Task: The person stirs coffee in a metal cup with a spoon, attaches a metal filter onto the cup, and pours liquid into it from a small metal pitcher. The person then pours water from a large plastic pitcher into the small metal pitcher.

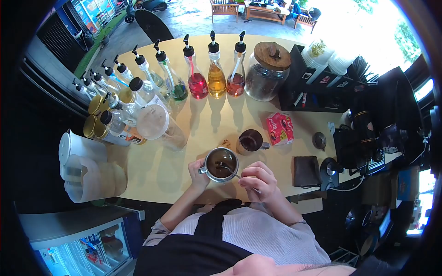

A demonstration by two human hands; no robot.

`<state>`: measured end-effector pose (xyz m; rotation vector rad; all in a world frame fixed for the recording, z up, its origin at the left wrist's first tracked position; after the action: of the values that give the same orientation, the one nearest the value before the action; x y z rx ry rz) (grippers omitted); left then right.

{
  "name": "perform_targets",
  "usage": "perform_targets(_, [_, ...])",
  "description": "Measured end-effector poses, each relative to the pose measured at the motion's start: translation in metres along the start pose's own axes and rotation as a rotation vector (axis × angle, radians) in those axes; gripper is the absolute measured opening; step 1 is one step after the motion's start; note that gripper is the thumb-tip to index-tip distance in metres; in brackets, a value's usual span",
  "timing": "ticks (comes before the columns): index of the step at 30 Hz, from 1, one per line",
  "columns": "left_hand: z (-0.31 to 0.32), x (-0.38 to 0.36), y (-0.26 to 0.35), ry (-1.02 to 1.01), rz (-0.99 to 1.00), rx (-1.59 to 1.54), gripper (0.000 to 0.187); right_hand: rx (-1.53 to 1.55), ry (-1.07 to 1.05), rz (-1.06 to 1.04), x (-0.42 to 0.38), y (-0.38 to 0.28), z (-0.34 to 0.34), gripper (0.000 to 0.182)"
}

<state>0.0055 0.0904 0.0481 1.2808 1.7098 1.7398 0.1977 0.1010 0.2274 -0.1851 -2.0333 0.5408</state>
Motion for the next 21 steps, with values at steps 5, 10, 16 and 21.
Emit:
perform_targets(5, [0.003,0.001,-0.002,-0.032,-0.065,-0.15,0.059,0.023,0.022,0.039,-0.003,0.004,-0.002,0.024])
perform_targets(10, [0.002,-0.001,-0.009,-0.024,-0.046,-0.091,0.059,0.037,0.004,0.059,0.0,0.005,-0.001,0.025])
perform_targets(16, [0.002,-0.006,-0.026,0.004,-0.09,-0.157,0.058,0.099,0.188,0.128,0.0,0.016,-0.022,0.025])
perform_targets(21, [-0.005,-0.002,0.002,0.09,0.018,0.034,0.056,-0.041,0.074,0.065,0.003,0.012,-0.005,0.018])
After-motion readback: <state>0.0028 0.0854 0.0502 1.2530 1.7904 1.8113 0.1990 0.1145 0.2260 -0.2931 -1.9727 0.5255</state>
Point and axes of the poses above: each hand's wrist, its own x-axis towards the middle knuckle, its own z-axis out of the palm, y = z × x, the point moved 10 cm from there along x, towards the middle knuckle
